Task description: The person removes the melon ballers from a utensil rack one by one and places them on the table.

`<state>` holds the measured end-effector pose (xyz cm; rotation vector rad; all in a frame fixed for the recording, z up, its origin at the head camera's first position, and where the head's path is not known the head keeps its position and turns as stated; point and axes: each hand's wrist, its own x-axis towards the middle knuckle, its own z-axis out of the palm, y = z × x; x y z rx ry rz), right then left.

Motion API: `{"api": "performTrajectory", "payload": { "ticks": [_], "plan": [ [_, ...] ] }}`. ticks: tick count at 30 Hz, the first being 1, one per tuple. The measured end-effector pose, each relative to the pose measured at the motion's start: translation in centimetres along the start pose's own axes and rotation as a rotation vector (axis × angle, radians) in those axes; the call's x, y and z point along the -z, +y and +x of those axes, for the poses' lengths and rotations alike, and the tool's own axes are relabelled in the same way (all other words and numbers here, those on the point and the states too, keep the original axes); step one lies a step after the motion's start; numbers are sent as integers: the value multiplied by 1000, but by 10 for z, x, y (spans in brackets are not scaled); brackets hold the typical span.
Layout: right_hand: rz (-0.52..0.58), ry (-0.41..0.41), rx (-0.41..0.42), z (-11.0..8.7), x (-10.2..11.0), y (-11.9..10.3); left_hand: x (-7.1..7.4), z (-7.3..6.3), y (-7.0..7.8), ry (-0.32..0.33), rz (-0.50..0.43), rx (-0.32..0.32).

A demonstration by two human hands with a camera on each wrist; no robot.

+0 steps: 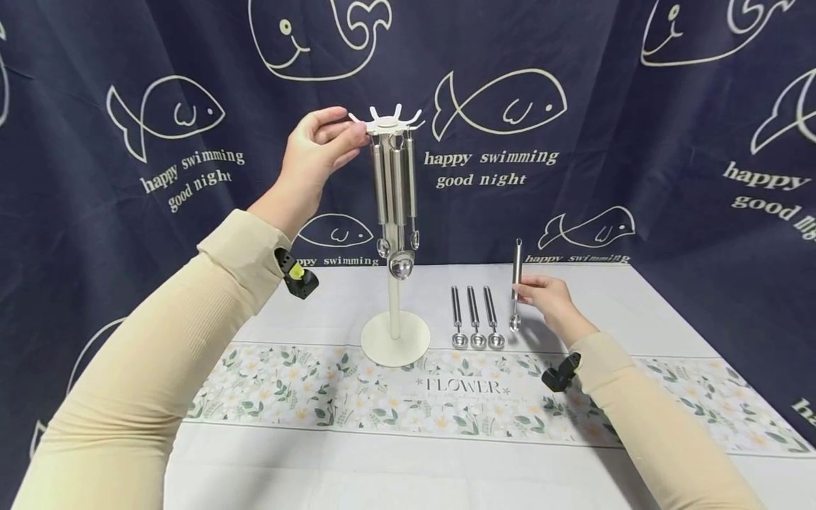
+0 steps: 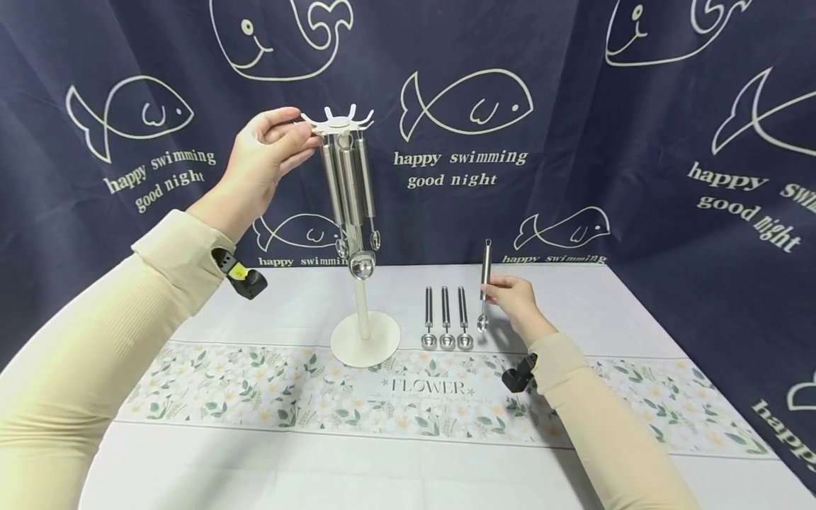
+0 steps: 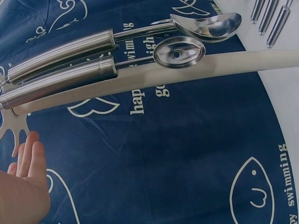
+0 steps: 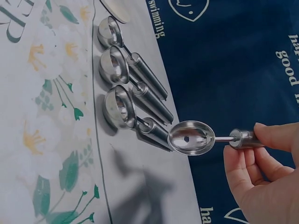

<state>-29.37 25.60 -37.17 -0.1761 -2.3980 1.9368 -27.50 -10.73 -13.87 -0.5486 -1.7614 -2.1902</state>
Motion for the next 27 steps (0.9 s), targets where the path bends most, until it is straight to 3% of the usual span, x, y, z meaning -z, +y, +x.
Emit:
{"api": "performTrajectory", "payload": {
  "ticks": [8,13,18,27],
  "plan": [
    [24,-36,-13,0,1,4,-1,3,0,-47,-13,47],
    [36,-60,-33,0,2,7,-1,4,-3,-46,-29,25],
    [-33,-104,-59,2,2,13,-1,5,-5,-44,-31,1],
    [-71,-102,-108,8,-2,23,-3,7,-8,-15,-54,-28]
  ]
}}
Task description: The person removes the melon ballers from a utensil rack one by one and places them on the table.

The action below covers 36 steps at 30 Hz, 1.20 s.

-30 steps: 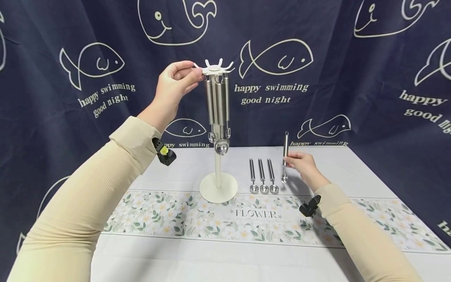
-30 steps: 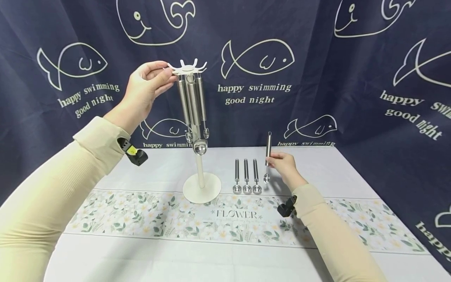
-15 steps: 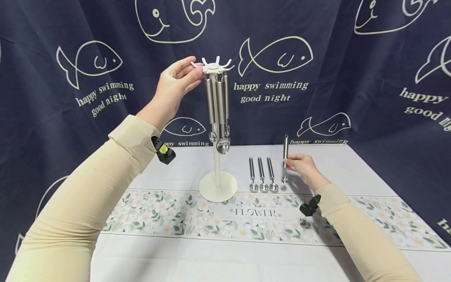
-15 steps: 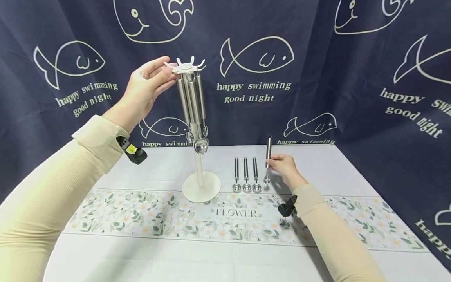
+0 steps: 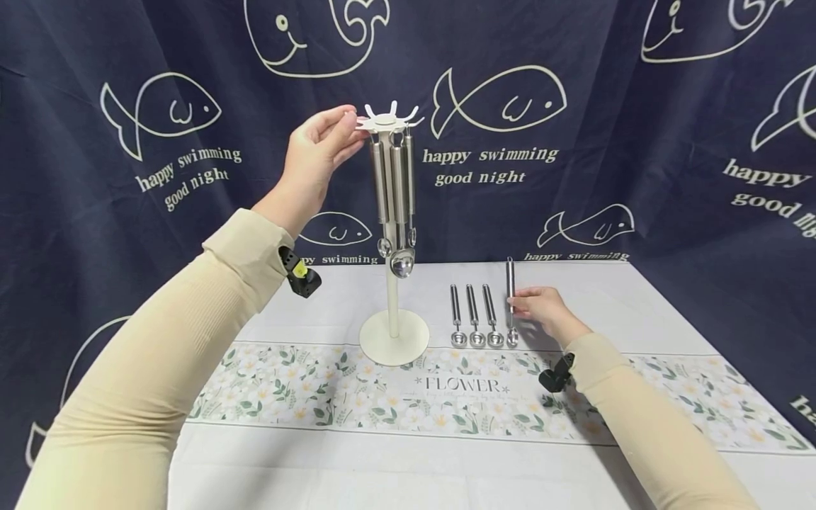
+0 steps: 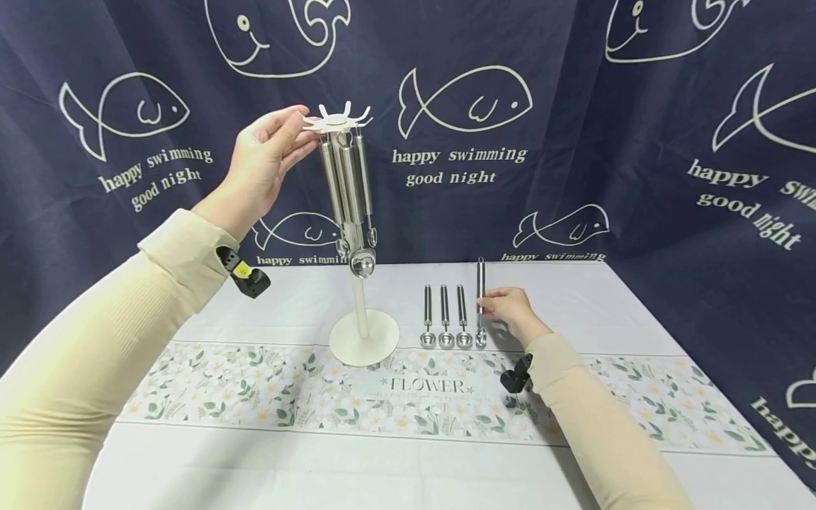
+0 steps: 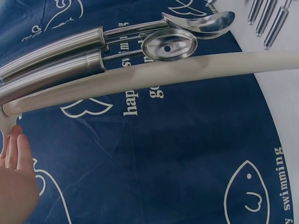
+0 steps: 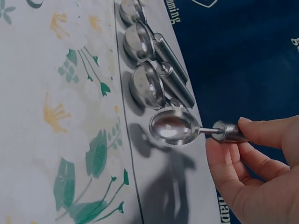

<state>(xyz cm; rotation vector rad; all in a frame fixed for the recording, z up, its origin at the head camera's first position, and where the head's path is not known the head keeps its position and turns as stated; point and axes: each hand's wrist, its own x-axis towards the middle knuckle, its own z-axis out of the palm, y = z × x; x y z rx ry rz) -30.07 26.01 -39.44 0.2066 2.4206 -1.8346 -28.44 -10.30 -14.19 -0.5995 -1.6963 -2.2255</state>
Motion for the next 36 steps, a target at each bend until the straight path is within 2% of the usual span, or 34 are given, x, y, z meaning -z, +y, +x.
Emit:
{"api": "performTrajectory", "payload": {
  "ticks": [8,17,36],
  "plan": [
    [-3,-3,-16,6,-2,4,-1,1,-1,18,-49,-37],
    [-32,22,-42,8,-3,9,3,0,-6,14,-27,-18],
    [-158,56,-77,17,-6,14,4,1,-6,38,-35,-34]
  ]
}}
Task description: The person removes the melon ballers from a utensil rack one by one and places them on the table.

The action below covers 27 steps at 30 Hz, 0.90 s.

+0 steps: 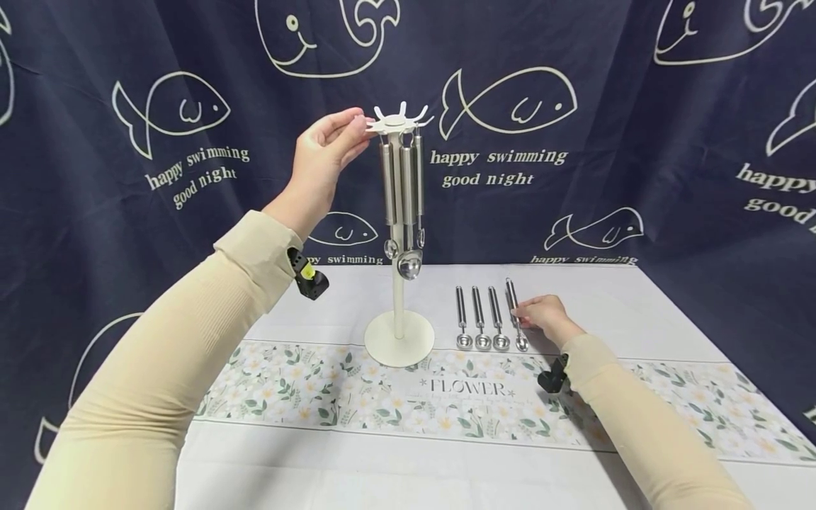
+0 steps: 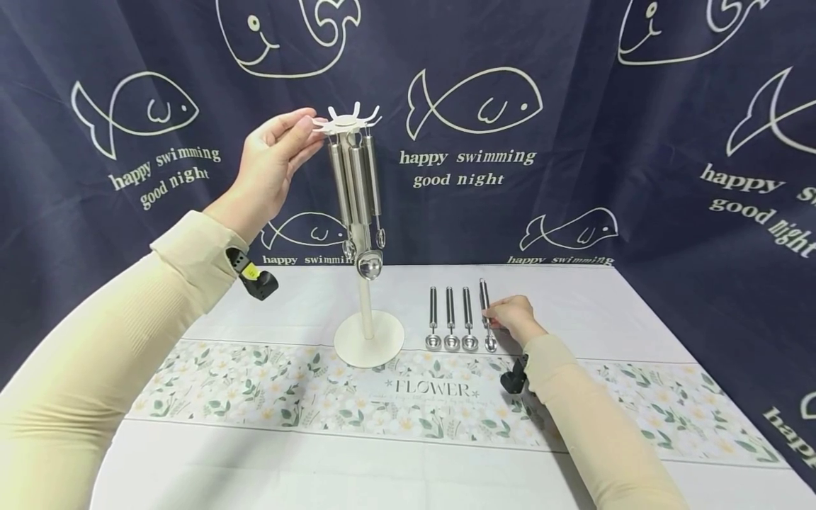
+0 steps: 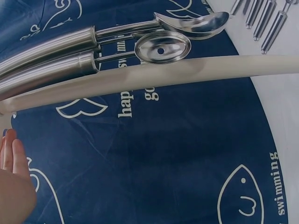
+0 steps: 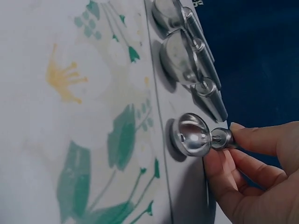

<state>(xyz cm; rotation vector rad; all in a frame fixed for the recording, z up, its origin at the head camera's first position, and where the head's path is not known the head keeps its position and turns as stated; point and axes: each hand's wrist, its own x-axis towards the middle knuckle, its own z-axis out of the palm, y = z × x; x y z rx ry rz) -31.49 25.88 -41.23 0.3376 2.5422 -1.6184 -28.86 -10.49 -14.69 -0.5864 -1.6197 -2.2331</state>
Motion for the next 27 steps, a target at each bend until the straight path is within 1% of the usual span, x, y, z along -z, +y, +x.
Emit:
{"api": "performTrajectory", "payload": {
  "ticks": [4,10,17,20,27],
  "plan": [
    [-42,20,-9,1,-1,1,-1,0,1,-3,2,-4],
    [-102,74,-13,1,-4,-3,-1,-2,1,10,-11,-8],
    [-237,157,-40,-1,-8,-9,-2,-2,0,10,-15,-8],
    [-268,181,-65,-3,-7,-11,-2,-2,0,11,-15,-6],
    [-288,184,-109,-5,-8,-13,-1,-3,0,12,-14,-7]
  ]
}}
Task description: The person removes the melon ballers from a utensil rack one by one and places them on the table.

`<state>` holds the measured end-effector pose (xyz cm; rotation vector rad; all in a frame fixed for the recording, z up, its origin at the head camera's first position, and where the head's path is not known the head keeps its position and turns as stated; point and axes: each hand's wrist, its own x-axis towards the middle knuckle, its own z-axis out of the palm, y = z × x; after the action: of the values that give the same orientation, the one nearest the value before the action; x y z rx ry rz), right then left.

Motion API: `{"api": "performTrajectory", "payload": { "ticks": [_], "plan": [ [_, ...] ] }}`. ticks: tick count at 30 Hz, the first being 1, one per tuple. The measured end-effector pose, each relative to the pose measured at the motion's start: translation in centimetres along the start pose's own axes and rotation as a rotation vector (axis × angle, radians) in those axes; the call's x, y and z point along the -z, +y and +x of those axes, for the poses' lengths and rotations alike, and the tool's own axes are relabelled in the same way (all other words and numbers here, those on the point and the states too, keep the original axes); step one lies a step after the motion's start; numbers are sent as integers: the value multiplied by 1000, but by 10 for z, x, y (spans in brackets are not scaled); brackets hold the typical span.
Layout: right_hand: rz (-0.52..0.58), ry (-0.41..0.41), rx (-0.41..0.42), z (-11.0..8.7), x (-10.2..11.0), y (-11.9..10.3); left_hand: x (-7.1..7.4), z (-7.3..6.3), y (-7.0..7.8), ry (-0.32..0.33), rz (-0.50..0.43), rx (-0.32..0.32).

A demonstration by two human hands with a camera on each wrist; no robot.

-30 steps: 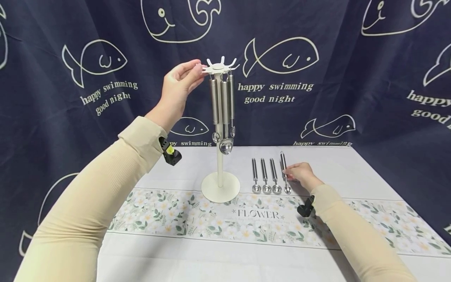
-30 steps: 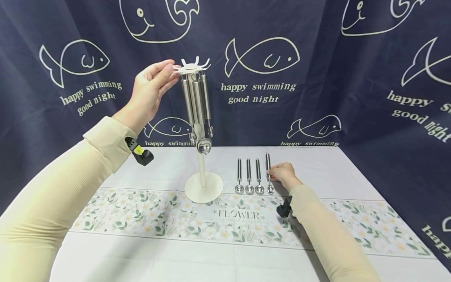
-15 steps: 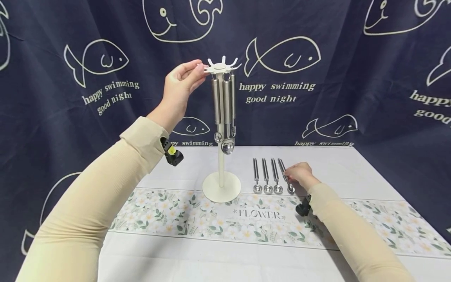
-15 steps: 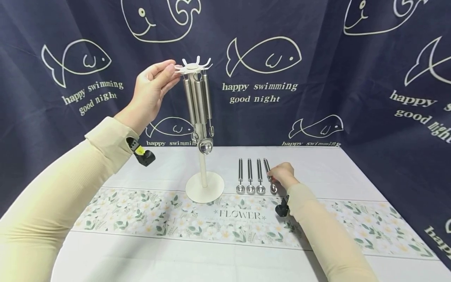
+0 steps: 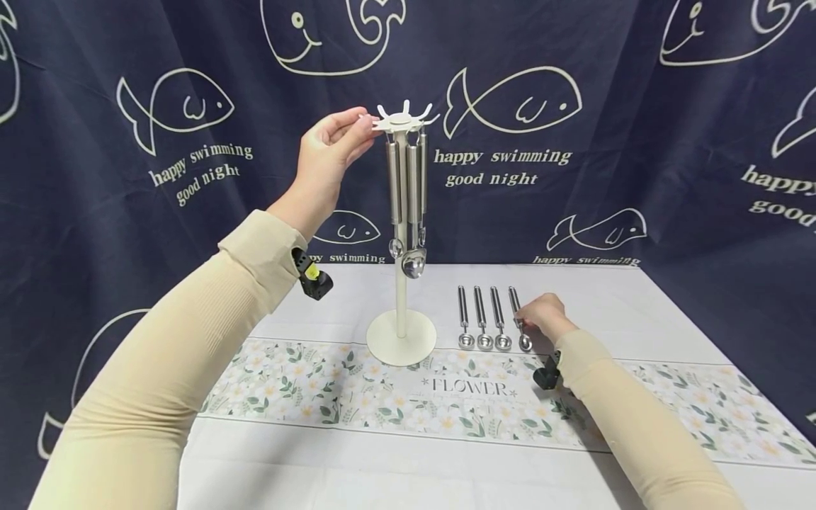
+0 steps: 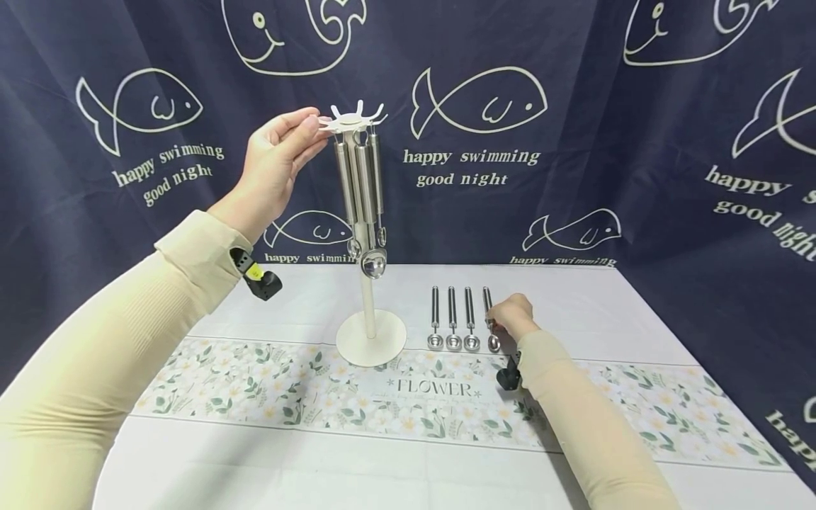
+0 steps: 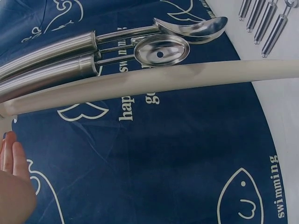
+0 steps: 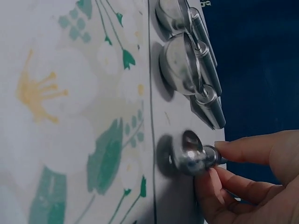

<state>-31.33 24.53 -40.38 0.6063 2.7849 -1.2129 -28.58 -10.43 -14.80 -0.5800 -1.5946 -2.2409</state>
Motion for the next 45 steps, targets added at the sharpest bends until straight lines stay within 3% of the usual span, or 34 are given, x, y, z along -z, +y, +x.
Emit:
{"api": "performTrajectory", "payload": {
  "ticks": [21,45],
  "plan": [
    [21,-47,-34,7,1,8,-1,-1,0,5,5,-5],
    [102,-109,9,3,3,13,0,-1,-2,8,-2,-19]
  ]
}}
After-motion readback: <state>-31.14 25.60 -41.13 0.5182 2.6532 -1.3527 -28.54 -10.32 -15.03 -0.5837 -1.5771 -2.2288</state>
